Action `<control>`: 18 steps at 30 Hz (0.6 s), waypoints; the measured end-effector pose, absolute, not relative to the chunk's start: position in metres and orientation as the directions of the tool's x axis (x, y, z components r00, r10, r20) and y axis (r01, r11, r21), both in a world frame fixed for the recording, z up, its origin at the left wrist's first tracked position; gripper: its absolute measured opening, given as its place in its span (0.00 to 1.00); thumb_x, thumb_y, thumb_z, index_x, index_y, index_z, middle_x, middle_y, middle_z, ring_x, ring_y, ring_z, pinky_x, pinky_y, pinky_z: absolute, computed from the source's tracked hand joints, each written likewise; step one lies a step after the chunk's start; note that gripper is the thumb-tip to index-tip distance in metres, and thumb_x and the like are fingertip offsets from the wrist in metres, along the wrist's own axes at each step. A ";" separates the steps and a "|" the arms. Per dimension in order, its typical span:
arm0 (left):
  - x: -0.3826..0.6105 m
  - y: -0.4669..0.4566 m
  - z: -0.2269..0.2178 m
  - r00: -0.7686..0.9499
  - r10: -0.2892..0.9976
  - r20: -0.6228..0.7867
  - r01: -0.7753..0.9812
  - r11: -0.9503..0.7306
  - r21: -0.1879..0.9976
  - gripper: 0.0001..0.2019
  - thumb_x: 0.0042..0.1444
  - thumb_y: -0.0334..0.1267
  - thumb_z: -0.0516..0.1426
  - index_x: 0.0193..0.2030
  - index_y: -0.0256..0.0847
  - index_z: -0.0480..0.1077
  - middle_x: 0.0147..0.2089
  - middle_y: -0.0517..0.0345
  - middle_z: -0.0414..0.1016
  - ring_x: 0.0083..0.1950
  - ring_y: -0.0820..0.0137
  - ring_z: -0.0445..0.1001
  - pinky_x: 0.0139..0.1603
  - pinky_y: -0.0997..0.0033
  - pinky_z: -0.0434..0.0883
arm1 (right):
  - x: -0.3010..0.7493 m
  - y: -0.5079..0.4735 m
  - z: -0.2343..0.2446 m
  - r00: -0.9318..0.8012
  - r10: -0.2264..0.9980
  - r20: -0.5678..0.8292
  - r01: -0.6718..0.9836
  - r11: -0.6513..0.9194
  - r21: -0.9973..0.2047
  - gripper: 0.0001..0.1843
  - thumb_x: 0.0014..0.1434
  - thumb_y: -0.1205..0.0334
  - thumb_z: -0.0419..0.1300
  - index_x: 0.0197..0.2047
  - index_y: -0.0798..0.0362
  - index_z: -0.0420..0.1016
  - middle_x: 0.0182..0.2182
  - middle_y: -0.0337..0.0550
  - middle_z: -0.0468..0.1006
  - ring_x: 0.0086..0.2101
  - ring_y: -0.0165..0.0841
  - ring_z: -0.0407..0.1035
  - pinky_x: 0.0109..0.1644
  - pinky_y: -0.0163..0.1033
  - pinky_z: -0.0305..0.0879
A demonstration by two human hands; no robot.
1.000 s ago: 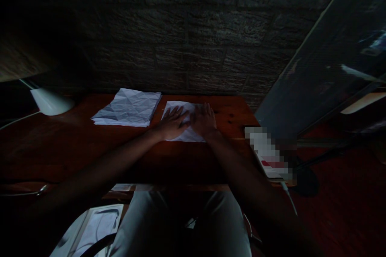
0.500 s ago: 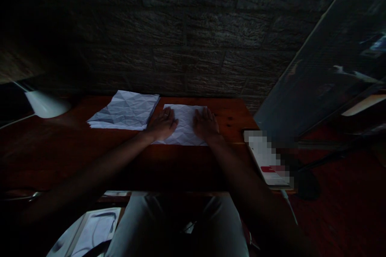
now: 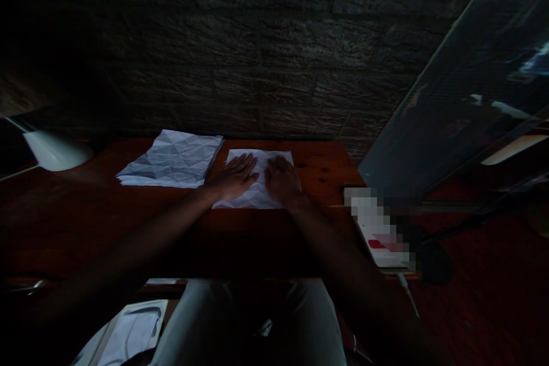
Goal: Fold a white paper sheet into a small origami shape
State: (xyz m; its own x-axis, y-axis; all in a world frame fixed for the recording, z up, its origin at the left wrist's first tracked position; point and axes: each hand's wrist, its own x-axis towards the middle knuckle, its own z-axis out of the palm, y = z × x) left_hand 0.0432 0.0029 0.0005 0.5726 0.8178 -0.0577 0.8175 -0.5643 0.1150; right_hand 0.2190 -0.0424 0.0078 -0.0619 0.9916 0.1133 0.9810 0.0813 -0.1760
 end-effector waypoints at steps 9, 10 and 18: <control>0.035 0.007 0.009 0.395 0.918 -0.032 0.918 -0.393 0.046 0.38 0.73 0.48 0.36 0.76 0.14 0.48 0.80 0.26 0.46 0.83 0.49 0.42 0.81 0.54 0.42 | 0.226 -0.045 0.017 0.095 0.993 0.070 0.982 -0.082 -0.173 0.31 0.75 0.61 0.42 0.72 0.72 0.63 0.74 0.69 0.57 0.74 0.51 0.52 0.76 0.51 0.49; 0.037 0.007 0.009 0.407 0.913 -0.003 0.912 -0.407 0.046 0.37 0.73 0.47 0.36 0.77 0.15 0.49 0.81 0.27 0.46 0.83 0.49 0.41 0.81 0.53 0.41 | 0.226 -0.044 0.020 0.101 0.990 0.100 0.979 -0.081 -0.187 0.29 0.74 0.63 0.43 0.69 0.71 0.67 0.72 0.68 0.63 0.72 0.50 0.58 0.75 0.49 0.53; 0.042 0.003 0.001 0.699 0.715 0.010 0.705 -0.692 0.155 0.32 0.74 0.49 0.36 0.80 0.38 0.47 0.83 0.50 0.42 0.84 0.66 0.36 0.82 0.59 0.38 | 0.235 -0.040 0.034 0.214 0.957 0.195 0.743 -0.030 -0.669 0.21 0.74 0.61 0.48 0.61 0.52 0.77 0.40 0.45 0.88 0.36 0.36 0.83 0.46 0.38 0.76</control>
State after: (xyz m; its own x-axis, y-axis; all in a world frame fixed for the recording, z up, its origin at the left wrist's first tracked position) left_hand 0.0416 0.0032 0.0012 0.6992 0.7149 0.0096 0.7053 -0.6919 0.1545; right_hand 0.2349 -0.0399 0.0340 0.2144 0.9570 0.1955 0.7426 -0.0297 -0.6691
